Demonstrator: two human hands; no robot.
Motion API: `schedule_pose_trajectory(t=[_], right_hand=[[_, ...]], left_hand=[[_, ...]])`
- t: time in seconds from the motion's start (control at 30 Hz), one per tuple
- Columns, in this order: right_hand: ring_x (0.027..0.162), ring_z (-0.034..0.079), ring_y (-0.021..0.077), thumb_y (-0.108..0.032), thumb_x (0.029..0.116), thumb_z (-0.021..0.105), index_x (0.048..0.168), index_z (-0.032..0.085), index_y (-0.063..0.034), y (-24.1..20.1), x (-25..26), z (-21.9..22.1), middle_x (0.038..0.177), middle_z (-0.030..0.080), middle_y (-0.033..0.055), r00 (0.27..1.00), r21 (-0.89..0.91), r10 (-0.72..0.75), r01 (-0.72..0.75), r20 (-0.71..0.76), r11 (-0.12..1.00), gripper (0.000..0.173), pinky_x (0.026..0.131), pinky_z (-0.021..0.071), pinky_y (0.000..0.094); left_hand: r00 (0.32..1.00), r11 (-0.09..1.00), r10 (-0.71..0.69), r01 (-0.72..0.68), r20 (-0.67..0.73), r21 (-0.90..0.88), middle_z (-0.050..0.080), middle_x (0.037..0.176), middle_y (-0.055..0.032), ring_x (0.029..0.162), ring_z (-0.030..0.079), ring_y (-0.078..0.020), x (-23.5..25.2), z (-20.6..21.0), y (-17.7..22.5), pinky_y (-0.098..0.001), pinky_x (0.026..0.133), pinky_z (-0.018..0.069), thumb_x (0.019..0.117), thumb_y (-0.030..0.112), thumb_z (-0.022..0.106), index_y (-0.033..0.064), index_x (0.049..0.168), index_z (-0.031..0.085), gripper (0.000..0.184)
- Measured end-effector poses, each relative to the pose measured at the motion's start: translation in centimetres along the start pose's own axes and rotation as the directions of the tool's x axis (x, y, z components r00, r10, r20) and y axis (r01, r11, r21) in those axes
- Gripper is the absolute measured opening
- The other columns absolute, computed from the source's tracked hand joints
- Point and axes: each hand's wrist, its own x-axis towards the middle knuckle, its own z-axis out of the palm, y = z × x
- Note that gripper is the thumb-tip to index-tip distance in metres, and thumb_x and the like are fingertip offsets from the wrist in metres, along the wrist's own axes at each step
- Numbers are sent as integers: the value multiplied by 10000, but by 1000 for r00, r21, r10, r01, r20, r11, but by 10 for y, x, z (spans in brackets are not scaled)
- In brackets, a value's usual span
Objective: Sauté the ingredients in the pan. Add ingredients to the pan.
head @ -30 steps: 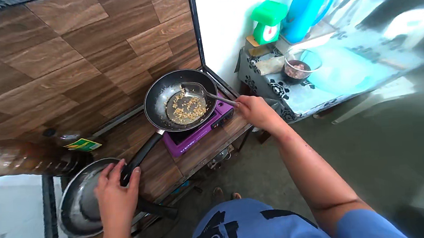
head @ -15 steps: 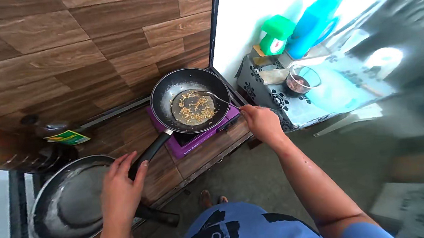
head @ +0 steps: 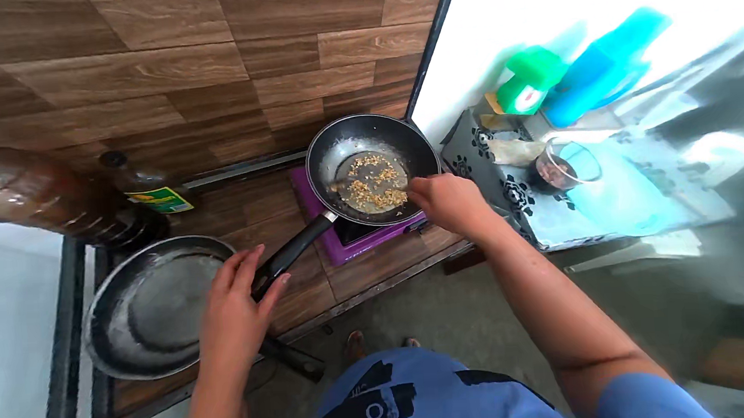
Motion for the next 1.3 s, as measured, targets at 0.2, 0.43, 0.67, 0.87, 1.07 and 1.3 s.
schedule_pose_trajectory(t=[0.2,0.43,0.67,0.87,1.07,1.3], right_hand=[[924,703,420,-251,1061,563,1213,744,-168,28,2,-20,999,732,182,996,50,-2,7,-91,999,251,738,525,659],[980,715,374,-273,1079,526,1250,729,-156,59,48,6,1045,749,153,987,251,-152,135,46,958,290,834,534,656],[908,726,284,-200,1032,622,1152,775,-176,141,25,-34,1027,761,75,906,207,-422,405,38,890,196,796,559,602],[966,712,375,-223,1065,545,1222,730,-127,128,83,-28,1041,742,164,934,288,-355,330,39,899,261,829,531,650],[941,677,238,-192,1080,528,1205,724,-79,130,106,0,1044,722,124,855,530,-491,342,166,776,259,869,530,486],[822,695,162,-155,1021,629,1110,778,-133,190,81,-53,953,753,34,772,382,-620,535,143,754,175,769,571,462]], left_hand=[[987,999,-40,44,-156,24,510,1449,-305,1316,501,-521,-20,-8,-3,-667,1063,409,989,457,584,6,1397,598,608],[929,980,-182,198,-322,16,477,1463,-338,1356,479,-479,-69,-6,26,-579,1106,411,1003,421,571,-19,1403,580,595],[852,931,-341,365,-397,-15,417,1471,-402,1258,521,-454,-130,16,68,-495,970,486,1024,310,570,-83,1419,533,558],[794,887,-433,459,-426,-47,423,1480,-383,1265,524,-437,-142,53,118,-492,966,490,1011,323,586,-65,1411,551,558],[761,838,-518,544,-391,-51,427,1481,-377,1295,507,-483,-164,74,135,-552,978,490,1003,308,585,-61,1395,566,539],[697,803,-562,589,-445,-90,414,1480,-390,1305,494,-479,-182,75,125,-544,993,480,1009,300,579,-70,1383,572,527]])
